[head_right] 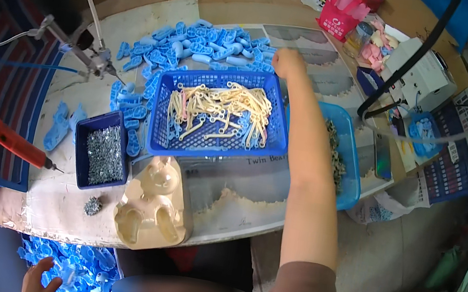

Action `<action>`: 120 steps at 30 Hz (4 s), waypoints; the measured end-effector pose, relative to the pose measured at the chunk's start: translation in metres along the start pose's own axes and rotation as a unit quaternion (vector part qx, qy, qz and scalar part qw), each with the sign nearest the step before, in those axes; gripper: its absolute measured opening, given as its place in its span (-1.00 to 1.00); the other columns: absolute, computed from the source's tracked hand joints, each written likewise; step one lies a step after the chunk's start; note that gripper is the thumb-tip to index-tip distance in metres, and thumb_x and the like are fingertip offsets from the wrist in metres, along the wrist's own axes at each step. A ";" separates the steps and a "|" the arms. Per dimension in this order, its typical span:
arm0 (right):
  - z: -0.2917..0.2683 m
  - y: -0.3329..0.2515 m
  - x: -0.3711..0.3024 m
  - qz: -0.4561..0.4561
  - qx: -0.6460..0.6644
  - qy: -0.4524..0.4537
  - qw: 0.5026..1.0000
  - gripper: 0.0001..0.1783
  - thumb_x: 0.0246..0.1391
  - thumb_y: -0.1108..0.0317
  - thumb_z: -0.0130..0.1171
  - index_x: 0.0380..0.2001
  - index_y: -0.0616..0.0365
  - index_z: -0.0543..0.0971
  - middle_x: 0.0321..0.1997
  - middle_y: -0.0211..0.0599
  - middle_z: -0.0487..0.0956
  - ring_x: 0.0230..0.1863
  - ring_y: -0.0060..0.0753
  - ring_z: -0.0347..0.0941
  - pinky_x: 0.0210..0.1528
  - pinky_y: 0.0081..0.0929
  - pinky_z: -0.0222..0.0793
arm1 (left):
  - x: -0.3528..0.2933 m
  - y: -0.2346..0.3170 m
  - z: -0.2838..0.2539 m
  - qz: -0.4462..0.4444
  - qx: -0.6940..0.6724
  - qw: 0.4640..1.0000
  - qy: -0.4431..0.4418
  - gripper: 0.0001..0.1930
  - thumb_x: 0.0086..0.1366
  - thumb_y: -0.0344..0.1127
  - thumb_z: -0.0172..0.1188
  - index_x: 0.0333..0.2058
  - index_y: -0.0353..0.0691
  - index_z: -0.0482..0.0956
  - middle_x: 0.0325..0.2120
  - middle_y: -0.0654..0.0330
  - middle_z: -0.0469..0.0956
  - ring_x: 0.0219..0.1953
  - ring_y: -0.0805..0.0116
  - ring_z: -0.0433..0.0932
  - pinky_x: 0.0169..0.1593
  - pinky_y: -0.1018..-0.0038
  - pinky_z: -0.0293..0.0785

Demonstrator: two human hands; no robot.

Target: Assembling toy controller shells and internal components using an electric screwdriver and a press.

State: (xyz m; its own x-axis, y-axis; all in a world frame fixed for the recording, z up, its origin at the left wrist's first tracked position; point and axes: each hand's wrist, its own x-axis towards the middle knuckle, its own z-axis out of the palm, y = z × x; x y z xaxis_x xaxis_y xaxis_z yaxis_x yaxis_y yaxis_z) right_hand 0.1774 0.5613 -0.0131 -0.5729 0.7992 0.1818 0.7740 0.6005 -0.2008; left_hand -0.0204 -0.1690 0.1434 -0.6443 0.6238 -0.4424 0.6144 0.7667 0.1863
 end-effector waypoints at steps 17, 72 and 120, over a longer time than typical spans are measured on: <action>0.019 0.018 0.009 -0.097 0.142 -0.084 0.981 -0.78 -0.17 0.32 0.33 -0.35 0.03 0.66 -0.46 -0.17 0.63 -0.39 -0.24 0.57 -0.28 -0.29 0.47 | 0.136 0.207 0.033 0.557 -0.056 0.828 -0.023 -0.71 0.14 -0.28 0.31 -0.16 -0.22 0.60 -0.27 0.14 0.62 -0.19 0.14 0.58 -0.14 0.30 0.49; -0.033 -0.244 -0.262 -0.377 0.264 -0.239 0.855 -0.73 0.00 0.23 0.31 -0.26 0.11 0.57 -0.45 -0.28 0.48 -0.45 -0.28 0.48 -0.38 -0.38 0.38 | 0.180 0.037 0.114 0.239 -0.130 0.879 0.393 -0.79 0.21 -0.43 0.15 -0.16 -0.26 0.56 -0.16 0.03 0.54 -0.08 0.01 0.47 0.03 0.23 0.35; -0.032 -0.259 -0.316 -0.483 0.154 -0.133 0.852 -0.57 -0.15 0.52 0.17 -0.10 0.12 0.57 -0.26 -0.36 0.56 -0.19 -0.29 0.48 -0.16 -0.38 0.46 | 0.135 0.099 0.127 0.365 -0.140 0.884 0.255 -0.31 0.06 -0.31 0.34 0.20 -0.17 0.33 0.24 0.09 0.29 0.26 -0.06 0.24 0.26 0.17 0.23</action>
State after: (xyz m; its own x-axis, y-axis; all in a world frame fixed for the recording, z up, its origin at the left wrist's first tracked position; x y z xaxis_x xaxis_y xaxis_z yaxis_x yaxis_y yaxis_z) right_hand 0.1665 0.1523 0.0118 -0.9749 -0.1174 0.1893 -0.1759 0.9270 -0.3312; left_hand 0.0112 -0.0282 -0.0094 -0.2882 0.9003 0.3261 0.8609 0.0945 0.4999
